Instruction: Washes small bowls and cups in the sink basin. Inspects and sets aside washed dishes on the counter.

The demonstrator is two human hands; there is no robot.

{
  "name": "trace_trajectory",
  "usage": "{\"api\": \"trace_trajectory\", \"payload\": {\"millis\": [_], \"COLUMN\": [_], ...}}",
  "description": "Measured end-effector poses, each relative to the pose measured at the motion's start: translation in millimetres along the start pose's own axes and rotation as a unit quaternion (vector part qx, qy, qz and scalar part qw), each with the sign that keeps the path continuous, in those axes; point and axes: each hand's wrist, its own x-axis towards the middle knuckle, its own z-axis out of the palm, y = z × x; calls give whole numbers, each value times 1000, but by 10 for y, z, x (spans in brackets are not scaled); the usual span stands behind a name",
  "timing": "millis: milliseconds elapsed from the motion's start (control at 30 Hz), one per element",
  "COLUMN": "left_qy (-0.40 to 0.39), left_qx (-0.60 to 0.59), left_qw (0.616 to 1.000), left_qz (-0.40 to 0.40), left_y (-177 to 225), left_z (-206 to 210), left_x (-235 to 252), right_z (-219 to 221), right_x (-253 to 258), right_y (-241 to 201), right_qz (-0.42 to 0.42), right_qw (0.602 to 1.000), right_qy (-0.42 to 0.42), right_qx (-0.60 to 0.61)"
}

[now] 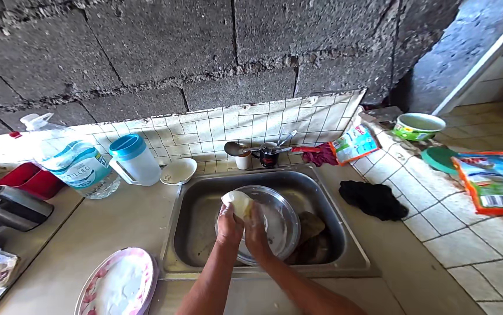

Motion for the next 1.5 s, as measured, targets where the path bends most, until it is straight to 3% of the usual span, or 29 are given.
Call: {"api": "trace_trajectory", "payload": {"millis": [67,100,200,267,300,433,567,600,733,900,1067,1167,1233,1300,1400,1500], "left_qy": [-16,-37,-106,-112,-97,14,20,18,26,19,33,0,-46,-61,19,134], "left_qx": [103,135,220,234,221,86,59,66,61,100,87,168,299,454,638,737], "left_qw": [994,990,969,965,969,995,996,995,996,993,994,985,953,883,758,660], "left_qz": [-12,-19,-42,-50,-46,-40,-66,-74,-52,-62,-64,-37,25,101,135,61], "left_y": [-35,-49,-31,6,27,174,199,176,251,246,309,518,824,1143,1448,1536], "left_z": [-20,-39,-75,-60,-71,-210,-260,-246,-251,-267,-272,-385,-484,-621,-942,-1380], "left_x": [-22,-42,-153,-214,-197,5,-3,-24,2,-44,-31,-162,-409,-693,-988,-1054], "right_z": [-6,-85,-411,-495,-478,-313,-447,-445,-396,-509,-341,-460,-612,-719,-825,-877], "right_x": [89,226,748,885,820,304,383,395,296,407,223,90,54,46,35,28], "right_y": [28,2,-213,-251,-249,-21,-56,-90,28,10,44,81,44,57,215,254], "right_qz": [-105,-113,63,162,147,-91,31,17,-178,-65,-227,-166,-35,50,77,128], "right_qw": [992,987,974,963,967,989,991,991,976,988,965,977,986,985,985,978], "right_qy": [-28,-67,-186,-178,-166,-71,-90,-86,-54,-84,-59,-108,-144,-144,-137,-151], "right_qx": [-67,-93,-115,-117,-123,-95,-91,-103,-116,-111,-114,-84,-82,-80,-67,-70]}}
